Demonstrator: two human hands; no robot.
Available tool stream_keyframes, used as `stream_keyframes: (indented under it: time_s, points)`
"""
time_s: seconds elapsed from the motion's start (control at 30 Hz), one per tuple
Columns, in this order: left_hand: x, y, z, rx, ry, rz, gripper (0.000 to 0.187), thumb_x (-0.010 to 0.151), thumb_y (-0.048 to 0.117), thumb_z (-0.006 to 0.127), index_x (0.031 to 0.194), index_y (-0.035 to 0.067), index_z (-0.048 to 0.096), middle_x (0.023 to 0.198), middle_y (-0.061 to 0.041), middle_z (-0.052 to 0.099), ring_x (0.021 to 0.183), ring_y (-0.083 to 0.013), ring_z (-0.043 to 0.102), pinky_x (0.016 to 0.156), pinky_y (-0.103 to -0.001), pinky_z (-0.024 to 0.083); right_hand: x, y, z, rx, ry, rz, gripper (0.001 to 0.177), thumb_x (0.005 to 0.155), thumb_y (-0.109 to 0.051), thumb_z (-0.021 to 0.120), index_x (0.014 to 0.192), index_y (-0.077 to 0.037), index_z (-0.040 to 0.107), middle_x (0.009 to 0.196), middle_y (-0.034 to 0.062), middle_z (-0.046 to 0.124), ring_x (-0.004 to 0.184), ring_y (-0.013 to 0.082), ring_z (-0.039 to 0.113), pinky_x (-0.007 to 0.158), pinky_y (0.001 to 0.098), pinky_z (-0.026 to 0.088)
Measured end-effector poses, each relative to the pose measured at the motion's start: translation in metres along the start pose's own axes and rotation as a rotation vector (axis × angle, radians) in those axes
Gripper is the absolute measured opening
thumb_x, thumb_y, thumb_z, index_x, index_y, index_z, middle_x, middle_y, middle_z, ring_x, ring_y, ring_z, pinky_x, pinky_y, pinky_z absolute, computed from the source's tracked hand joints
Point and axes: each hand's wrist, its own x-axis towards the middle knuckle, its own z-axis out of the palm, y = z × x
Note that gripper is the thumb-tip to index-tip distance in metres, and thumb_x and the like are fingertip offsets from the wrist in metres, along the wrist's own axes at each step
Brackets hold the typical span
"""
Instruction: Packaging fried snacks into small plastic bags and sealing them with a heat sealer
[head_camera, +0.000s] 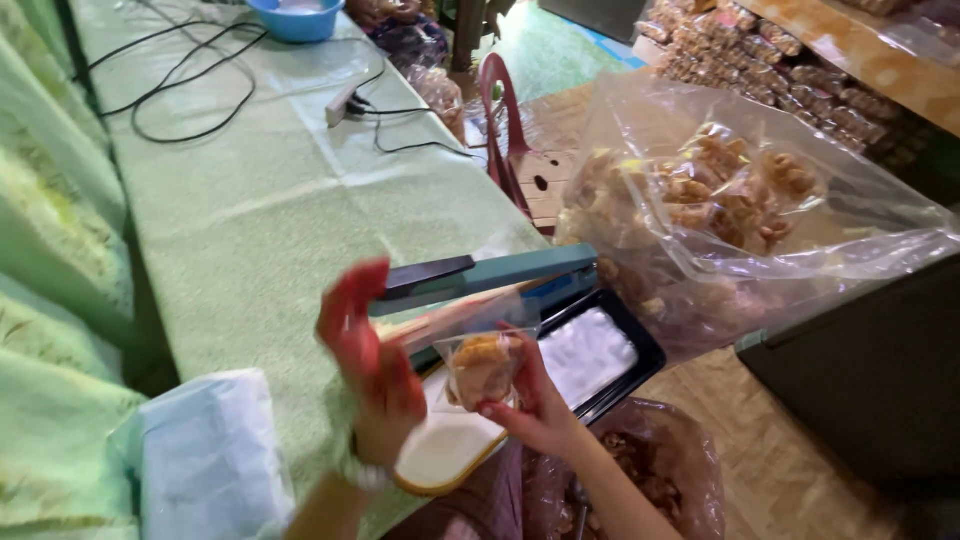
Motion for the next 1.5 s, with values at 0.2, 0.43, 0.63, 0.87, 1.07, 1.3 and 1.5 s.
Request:
stream_keyframes:
  time_s: [0.2, 0.43, 0.63, 0.87, 1.07, 1.3, 1.5]
  points:
    - [-0.072, 0.025, 0.040, -0.529, -0.128, -0.580, 0.085, 0.093, 0.070, 0.036, 0.140, 0.000, 0.023, 0.131, -0.018, 0.042, 0.110, -0.0261, 0.055, 0.092, -0.035, 0.048, -0.028, 0.017, 0.017, -0.423, 0.197, -0.199, 0.085, 0.084, -0.008, 0.060, 0.147, 0.003, 0.004, 0.144, 0.0220, 0.031, 0.127, 0.0313, 0.041, 0.107, 0.0421, 0.037]
    - [-0.066, 0.011, 0.096, -0.641, 0.020, -0.134, 0.078, 0.098, 0.072, 0.042, 0.141, 0.008, 0.036, 0.138, -0.015, 0.046, 0.132, -0.0275, 0.046, 0.117, -0.042, 0.037, -0.021, -0.006, -0.027, -0.754, 0.445, -0.723, 0.068, 0.077, -0.024, 0.074, 0.137, -0.020, 0.044, 0.134, 0.0176, 0.044, 0.115, 0.0323, 0.054, 0.096, 0.0420, 0.052]
    - [-0.046, 0.020, 0.081, -0.287, -0.287, -0.192, 0.064, 0.097, 0.051, 0.036, 0.136, 0.000, 0.033, 0.139, -0.020, 0.040, 0.132, -0.0357, 0.041, 0.112, -0.045, 0.034, 0.018, -0.126, -0.126, -1.208, 0.873, -0.670, 0.045, 0.081, -0.024, 0.071, 0.118, -0.003, 0.058, 0.115, 0.0109, 0.064, 0.107, 0.0228, 0.059, 0.098, 0.0340, 0.040]
    - [-0.040, 0.011, 0.074, 0.028, -0.546, -0.116, 0.049, 0.088, 0.024, 0.054, 0.129, -0.001, 0.044, 0.134, -0.020, 0.044, 0.126, -0.0402, 0.042, 0.105, -0.047, 0.036, 0.008, -0.103, -0.153, -1.455, 0.773, -0.368, 0.082, 0.091, -0.024, 0.068, 0.148, 0.002, 0.015, 0.149, 0.0236, 0.030, 0.136, 0.0405, 0.035, 0.116, 0.0490, 0.031]
    - [-0.047, -0.020, 0.080, 0.387, -0.725, -0.073, 0.029, 0.080, 0.009, 0.062, 0.109, 0.007, 0.060, 0.110, -0.013, 0.059, 0.094, -0.0309, 0.057, 0.080, -0.040, 0.049, -0.023, -0.020, -0.119, -1.317, 0.373, -0.049, 0.032, 0.073, -0.010, 0.076, 0.103, -0.008, 0.064, 0.124, 0.0136, 0.054, 0.107, 0.0317, 0.057, 0.085, 0.0376, 0.049]
    - [-0.126, -0.084, 0.113, 0.391, -1.064, 0.005, 0.007, 0.085, 0.016, 0.060, 0.089, 0.019, 0.065, 0.103, -0.002, 0.062, 0.096, -0.0278, 0.062, 0.068, -0.035, 0.053, -0.069, 0.071, -0.124, -1.422, 0.007, 0.536, 0.051, 0.057, -0.036, 0.087, 0.099, -0.023, 0.060, 0.113, 0.0010, 0.051, 0.109, 0.0339, 0.054, 0.077, 0.0443, 0.055]
    - [-0.149, -0.108, 0.127, 0.556, -1.178, 0.014, 0.009, 0.080, 0.013, 0.062, 0.075, 0.016, 0.068, 0.080, -0.004, 0.065, 0.068, -0.0278, 0.067, 0.052, -0.039, 0.054, -0.066, 0.051, -0.116, -1.189, 0.079, 0.400, 0.023, 0.074, -0.039, 0.077, 0.084, -0.021, 0.067, 0.102, 0.0033, 0.057, 0.103, 0.0354, 0.058, 0.078, 0.0433, 0.053]
